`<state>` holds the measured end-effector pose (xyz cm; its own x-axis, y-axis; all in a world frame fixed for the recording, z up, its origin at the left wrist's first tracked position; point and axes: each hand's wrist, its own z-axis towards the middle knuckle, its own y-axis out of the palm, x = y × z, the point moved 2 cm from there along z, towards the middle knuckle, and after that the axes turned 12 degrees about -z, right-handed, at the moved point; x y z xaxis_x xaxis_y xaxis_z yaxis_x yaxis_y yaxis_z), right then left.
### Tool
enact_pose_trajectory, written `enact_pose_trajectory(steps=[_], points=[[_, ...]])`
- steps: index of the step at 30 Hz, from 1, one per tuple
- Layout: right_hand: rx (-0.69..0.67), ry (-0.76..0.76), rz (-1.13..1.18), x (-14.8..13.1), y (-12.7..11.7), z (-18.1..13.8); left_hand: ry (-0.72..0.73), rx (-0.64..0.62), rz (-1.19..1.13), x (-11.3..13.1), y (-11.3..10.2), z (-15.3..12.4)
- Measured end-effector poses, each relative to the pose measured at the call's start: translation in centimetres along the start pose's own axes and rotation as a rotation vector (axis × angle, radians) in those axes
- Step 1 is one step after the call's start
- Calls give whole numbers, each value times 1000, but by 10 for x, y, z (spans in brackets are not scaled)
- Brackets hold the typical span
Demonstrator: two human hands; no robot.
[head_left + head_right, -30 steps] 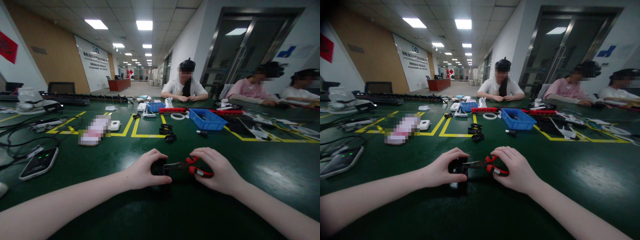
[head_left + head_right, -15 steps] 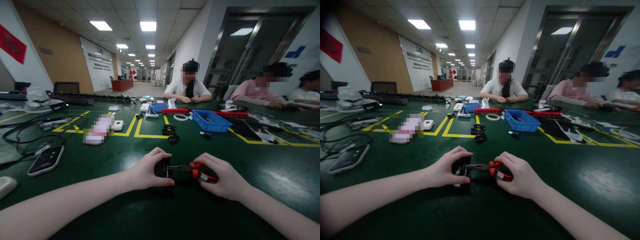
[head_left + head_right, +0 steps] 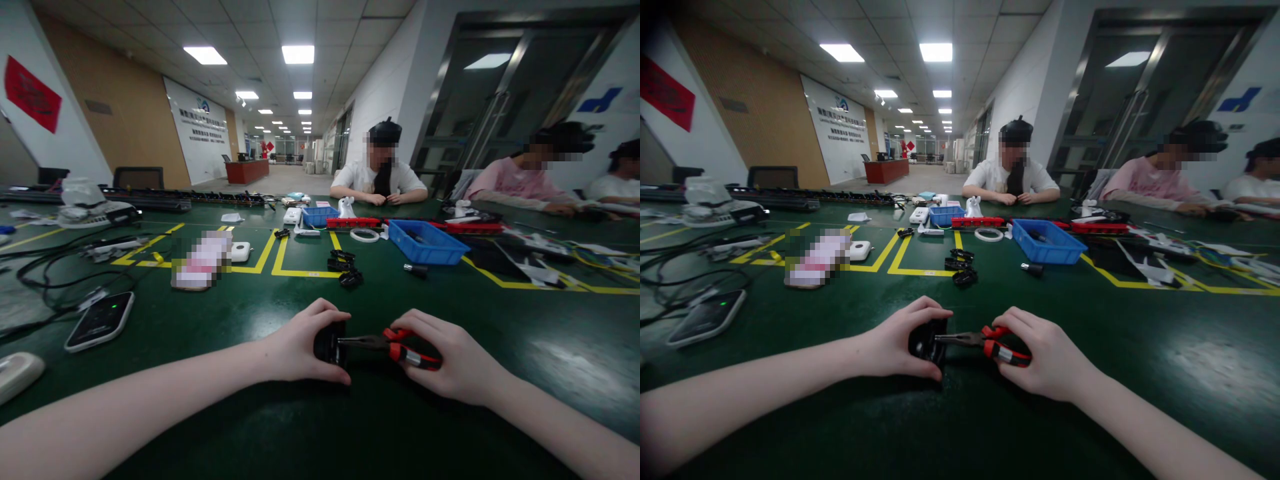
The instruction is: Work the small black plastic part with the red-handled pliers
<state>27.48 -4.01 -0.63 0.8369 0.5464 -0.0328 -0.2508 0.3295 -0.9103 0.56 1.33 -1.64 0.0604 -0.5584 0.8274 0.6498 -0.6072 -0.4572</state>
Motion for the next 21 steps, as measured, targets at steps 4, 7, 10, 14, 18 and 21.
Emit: enact_pose_trajectory(steps=[4,7,10,14,18,21], points=[[-8,-26,-18,-1,-1,1,-13,-30,-1,-3,0,0],[-25,-20,-28,-3,-3,2,-12,-40,-9,-3,0,0],[-37,-11,-24,-6,-6,3,-15,-39,-8,-1,-1,0],[-31,-25,-22,-7,-7,4,-44,-23,19,2,-1,1],[-6,-52,-56,-6,-7,4,-75,-5,65,4,0,1],[3,-66,-81,-5,-6,4,-118,14,113,4,1,0]])
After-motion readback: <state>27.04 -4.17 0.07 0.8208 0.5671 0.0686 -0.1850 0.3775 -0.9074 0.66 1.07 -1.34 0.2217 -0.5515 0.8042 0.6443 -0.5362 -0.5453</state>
